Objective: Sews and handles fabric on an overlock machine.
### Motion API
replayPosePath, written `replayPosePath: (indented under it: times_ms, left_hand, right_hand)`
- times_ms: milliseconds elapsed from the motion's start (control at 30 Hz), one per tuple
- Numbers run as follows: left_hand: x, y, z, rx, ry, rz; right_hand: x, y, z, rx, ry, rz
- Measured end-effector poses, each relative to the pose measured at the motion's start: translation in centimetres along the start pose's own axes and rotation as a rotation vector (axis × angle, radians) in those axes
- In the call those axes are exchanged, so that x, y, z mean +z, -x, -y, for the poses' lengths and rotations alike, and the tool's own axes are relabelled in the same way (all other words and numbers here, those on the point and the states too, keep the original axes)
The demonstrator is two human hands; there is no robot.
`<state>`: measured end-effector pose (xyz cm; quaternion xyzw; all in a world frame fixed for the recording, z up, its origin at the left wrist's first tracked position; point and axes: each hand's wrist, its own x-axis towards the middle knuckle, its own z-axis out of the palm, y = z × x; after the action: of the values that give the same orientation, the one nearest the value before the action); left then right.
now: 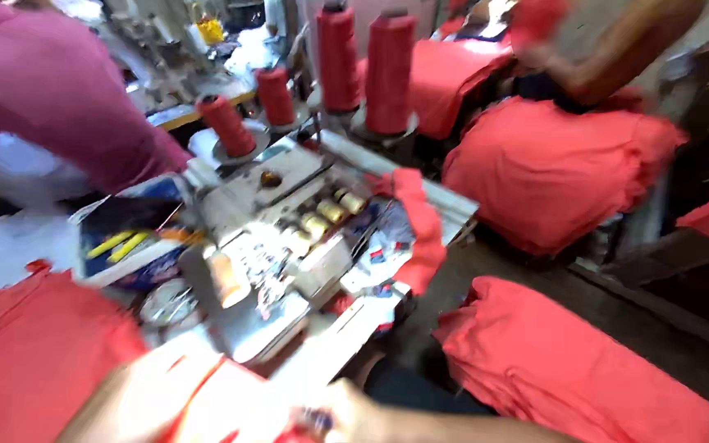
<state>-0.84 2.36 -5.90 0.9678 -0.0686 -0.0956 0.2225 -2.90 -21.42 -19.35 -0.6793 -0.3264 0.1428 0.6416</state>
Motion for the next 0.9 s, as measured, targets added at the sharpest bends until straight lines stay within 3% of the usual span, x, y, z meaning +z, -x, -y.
replayPosePath:
  times_ms: [100, 167, 400, 900]
  left_hand:
    - [2.5, -4.6, -1.1, -0.320, -0.059, -0.026]
    - [3.0, -6.0, -1.0, -0.410, -0.064, -0.064]
    - [4.5, -8.2, -0.4, -0.299, -0.039, -0.318]
    - [5.8, -10.5, -1.8, -0.427, -0.075, -0.394]
  right_hand:
    - [-0.1, -1.5, -2.7, 0.182, 0.016, -0.036]
    - [-0.5, -2.4, -3.0, 0.187, 0.040, -0.124]
    - [-1.2, -4.6, -2.5, 0.095, 0.135, -0.381]
    - [0.0, -5.7, -4.4, -0.162, 0.037, -0.674]
